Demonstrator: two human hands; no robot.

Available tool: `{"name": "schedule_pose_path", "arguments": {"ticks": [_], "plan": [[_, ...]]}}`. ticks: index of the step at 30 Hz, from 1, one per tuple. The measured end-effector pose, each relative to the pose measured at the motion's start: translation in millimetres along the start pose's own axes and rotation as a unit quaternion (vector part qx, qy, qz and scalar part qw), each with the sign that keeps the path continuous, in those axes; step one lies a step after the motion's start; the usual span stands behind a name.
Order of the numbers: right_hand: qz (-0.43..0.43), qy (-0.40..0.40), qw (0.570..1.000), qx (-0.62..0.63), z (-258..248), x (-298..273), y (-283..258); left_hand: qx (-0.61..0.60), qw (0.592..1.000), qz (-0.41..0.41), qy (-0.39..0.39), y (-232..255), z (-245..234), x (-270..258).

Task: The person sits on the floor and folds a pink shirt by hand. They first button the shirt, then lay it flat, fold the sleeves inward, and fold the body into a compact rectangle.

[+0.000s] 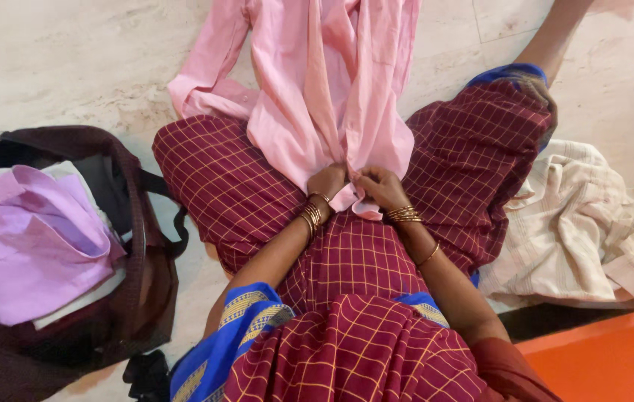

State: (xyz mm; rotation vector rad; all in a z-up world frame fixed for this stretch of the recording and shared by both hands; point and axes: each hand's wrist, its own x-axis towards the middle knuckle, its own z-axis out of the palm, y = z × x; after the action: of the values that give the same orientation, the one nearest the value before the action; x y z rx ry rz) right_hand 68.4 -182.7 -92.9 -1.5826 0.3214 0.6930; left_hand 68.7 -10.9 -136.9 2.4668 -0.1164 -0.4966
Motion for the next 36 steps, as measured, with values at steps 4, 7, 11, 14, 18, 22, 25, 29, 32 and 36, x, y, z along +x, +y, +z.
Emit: {"name": "schedule_pose_path", "arguments": {"ticks": [4,7,11,14,18,22,25,29,32,36], "plan": [[-0.041,0.097,0.986,-0.127,1.0,-1.7,-1.9,-0.115,0.992,-0.002,0.049,0.0,-6.8,6.6],[-0.206,0.218,0.926,-0.230,0.7,3.0,6.9,-0.307,0.947,-0.081,0.050,-2.9,-14.2,-9.1],[-0.358,0.177,0.869,-0.294,8.8,2.1,16.0,-0.408,0.911,0.012,0.055,-10.3,-4.5,-17.9],[-0.364,0.151,0.873,-0.286,15.3,-8.5,6.4,-0.621,0.782,0.045,0.007,-20.1,3.6,-11.1],[-0.330,0.167,0.891,-0.265,20.0,-26.3,-16.6,-0.607,0.794,0.030,-0.008,-27.9,7.9,-4.8],[-0.291,0.140,0.919,-0.225,22.7,-34.0,-30.5,-0.619,0.784,0.037,-0.032,-42.4,13.8,3.4],[-0.248,0.120,0.935,-0.222,22.8,-32.0,-28.6,-0.633,0.772,0.044,-0.035,-48.6,20.2,12.0],[-0.262,0.101,0.939,-0.200,12.1,-17.1,-11.4,-0.641,0.767,-0.003,-0.031,-44.3,13.6,9.4],[-0.185,0.053,0.975,-0.110,4.1,-8.3,-4.5,-0.603,0.796,0.034,-0.028,-39.8,5.6,3.6],[-0.082,0.013,0.996,-0.034,4.4,-15.3,-15.0,-0.613,0.788,0.032,-0.039,-39.9,4.6,4.3]]}}
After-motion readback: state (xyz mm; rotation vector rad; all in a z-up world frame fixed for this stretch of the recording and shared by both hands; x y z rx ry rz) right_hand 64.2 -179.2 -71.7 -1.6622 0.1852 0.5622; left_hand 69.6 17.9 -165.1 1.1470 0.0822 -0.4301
